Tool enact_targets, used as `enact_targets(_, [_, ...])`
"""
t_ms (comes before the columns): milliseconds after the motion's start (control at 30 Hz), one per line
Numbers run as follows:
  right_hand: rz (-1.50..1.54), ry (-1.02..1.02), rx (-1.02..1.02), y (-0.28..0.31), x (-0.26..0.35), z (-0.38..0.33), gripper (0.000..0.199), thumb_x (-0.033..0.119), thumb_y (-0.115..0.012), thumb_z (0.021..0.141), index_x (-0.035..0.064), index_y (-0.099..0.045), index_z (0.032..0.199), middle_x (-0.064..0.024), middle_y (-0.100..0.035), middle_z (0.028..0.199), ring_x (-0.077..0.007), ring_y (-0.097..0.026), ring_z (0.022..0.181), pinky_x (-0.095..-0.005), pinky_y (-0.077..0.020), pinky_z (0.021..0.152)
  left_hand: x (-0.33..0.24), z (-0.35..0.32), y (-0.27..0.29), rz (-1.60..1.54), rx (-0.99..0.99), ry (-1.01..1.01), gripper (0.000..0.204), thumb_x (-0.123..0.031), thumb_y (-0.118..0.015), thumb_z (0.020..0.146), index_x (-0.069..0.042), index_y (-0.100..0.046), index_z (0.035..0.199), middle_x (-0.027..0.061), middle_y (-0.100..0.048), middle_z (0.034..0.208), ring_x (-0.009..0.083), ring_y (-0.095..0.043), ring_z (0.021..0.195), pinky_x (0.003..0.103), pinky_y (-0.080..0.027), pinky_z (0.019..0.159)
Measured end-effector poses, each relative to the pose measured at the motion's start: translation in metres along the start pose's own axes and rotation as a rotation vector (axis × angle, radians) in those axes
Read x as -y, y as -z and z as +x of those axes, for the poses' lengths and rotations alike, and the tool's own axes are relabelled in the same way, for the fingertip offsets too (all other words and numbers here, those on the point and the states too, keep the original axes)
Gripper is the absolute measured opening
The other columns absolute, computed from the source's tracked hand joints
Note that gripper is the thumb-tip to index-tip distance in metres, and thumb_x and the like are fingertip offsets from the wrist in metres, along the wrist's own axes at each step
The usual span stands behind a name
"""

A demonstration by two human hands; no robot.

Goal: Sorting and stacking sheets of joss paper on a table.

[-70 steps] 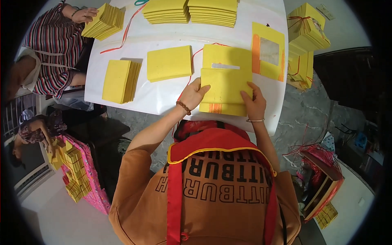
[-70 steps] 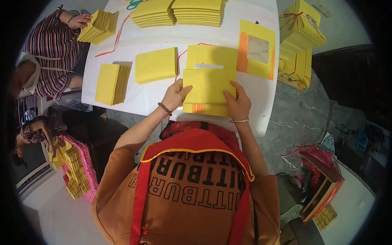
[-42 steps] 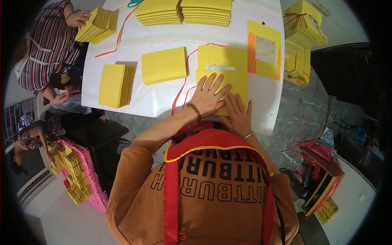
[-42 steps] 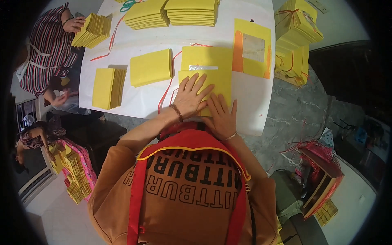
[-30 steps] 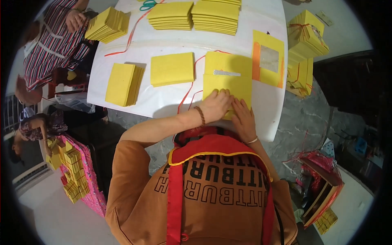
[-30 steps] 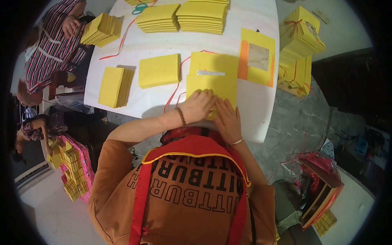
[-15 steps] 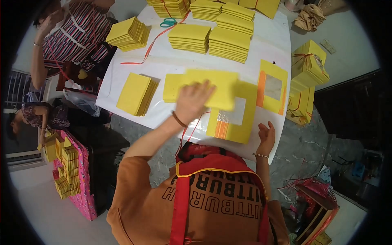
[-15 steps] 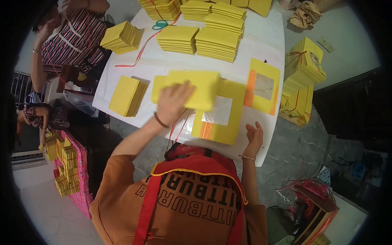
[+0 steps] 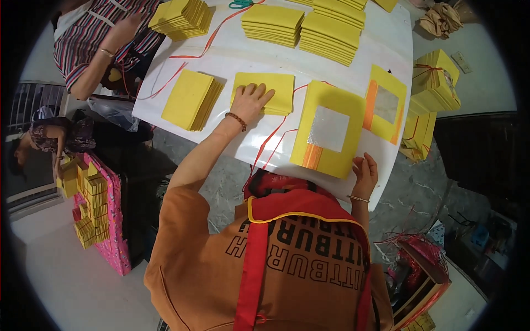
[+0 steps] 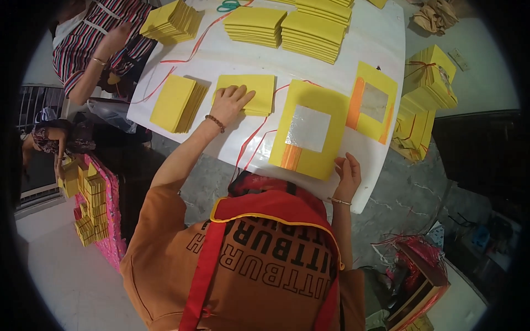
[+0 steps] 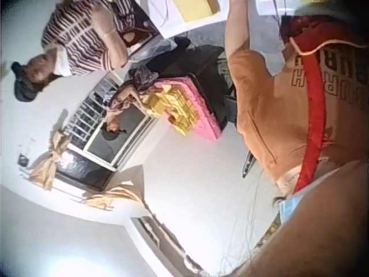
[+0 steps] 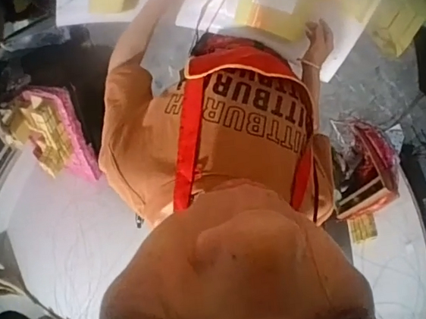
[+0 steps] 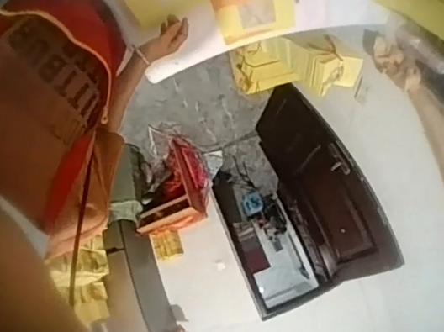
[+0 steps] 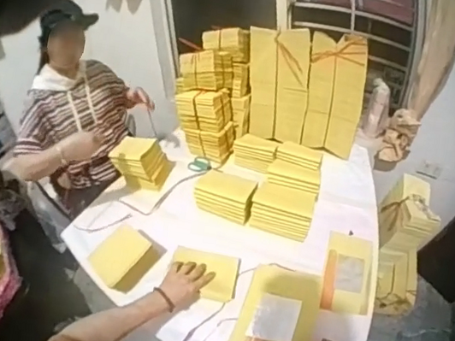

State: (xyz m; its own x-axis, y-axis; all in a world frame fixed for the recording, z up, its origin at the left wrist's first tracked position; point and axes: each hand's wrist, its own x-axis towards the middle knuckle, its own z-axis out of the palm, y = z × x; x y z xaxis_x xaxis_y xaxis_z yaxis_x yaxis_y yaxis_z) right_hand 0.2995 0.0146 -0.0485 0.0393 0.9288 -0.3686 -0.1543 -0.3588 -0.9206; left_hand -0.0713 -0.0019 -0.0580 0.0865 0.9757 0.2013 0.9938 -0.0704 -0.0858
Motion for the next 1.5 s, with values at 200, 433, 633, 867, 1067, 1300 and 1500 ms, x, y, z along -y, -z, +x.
enact_targets(200, [0.004,0.041,0.025,0.002,-0.005,0.004,0.022,0.015,-0.050,0.092,0.0049,-0.056,0.110,-0.0040,-0.061,0.092,-0.0119,-0.057,0.087,-0.0275,-0.0446,0.078,0.001,-0.014,-0.007,-0.072,0.269,0.014,0.078,-0.013,-0.059,0.073,-0.022,-0.022,0.141,0.0135,-0.019,0.145,0.0329,-0.023,0.131,0.054,-0.022,0.102])
enact_targets(433, [-0.147,0.325,0.066,0.000,-0.009,0.013,0.023,0.015,-0.054,0.089,0.0032,-0.058,0.108,-0.0047,-0.062,0.095,-0.0139,-0.057,0.092,-0.0265,-0.0434,0.080,0.005,-0.007,0.007,-0.158,0.471,0.030,0.075,-0.019,-0.055,0.078,-0.024,-0.017,0.142,0.0153,-0.013,0.147,0.0354,-0.013,0.135,0.053,-0.011,0.107])
enact_targets(633, [-0.469,0.412,0.094,0.003,-0.005,0.014,0.019,0.013,-0.060,0.084,0.0033,-0.062,0.101,-0.0057,-0.062,0.099,-0.0161,-0.057,0.095,-0.0305,-0.0432,0.084,-0.005,0.004,0.040,-0.313,0.262,-0.070,0.066,-0.021,-0.061,0.073,-0.018,-0.036,0.135,0.0164,-0.026,0.142,0.0359,-0.026,0.129,0.051,-0.023,0.102])
enact_targets(867, [-0.653,0.692,0.189,0.001,-0.008,0.019,0.020,0.009,-0.064,0.077,0.0044,-0.062,0.097,-0.0094,-0.061,0.099,-0.0218,-0.057,0.095,-0.0313,-0.0431,0.084,-0.112,-0.012,0.060,-0.761,-0.021,-0.369,0.046,-0.011,-0.066,0.070,0.000,-0.054,0.113,0.0180,-0.055,0.105,0.0317,-0.051,0.096,0.040,-0.041,0.084])
enact_targets(1067, [-0.537,0.564,0.308,0.003,-0.003,0.021,0.020,0.008,-0.065,0.076,0.0038,-0.062,0.095,-0.0101,-0.061,0.100,-0.0243,-0.057,0.096,-0.0316,-0.0433,0.085,-0.126,-0.016,0.059,-0.572,0.004,-0.449,0.045,-0.021,-0.070,0.069,-0.001,-0.057,0.107,0.0115,-0.055,0.102,0.0270,-0.049,0.094,0.037,-0.041,0.081])
enact_targets(1300, [-0.619,0.657,0.327,0.003,-0.009,0.022,0.018,0.004,-0.062,0.079,0.0029,-0.061,0.097,-0.0064,-0.059,0.099,-0.0174,-0.055,0.098,-0.0274,-0.0405,0.088,-0.117,-0.003,0.051,-0.980,0.184,-0.350,0.015,-0.020,-0.060,0.081,-0.005,-0.060,0.086,0.0090,-0.059,0.078,0.0264,-0.056,0.075,0.035,-0.044,0.074])
enact_targets(1500, [-0.420,0.442,0.345,0.001,-0.013,0.027,0.016,0.006,-0.057,0.084,0.0032,-0.061,0.099,-0.0022,-0.060,0.098,-0.0107,-0.054,0.095,-0.0243,-0.0411,0.083,-0.111,0.012,0.059,-1.053,0.375,-0.276,0.013,-0.016,-0.058,0.080,-0.004,-0.062,0.082,0.0111,-0.061,0.072,0.0270,-0.059,0.068,0.034,-0.046,0.063])
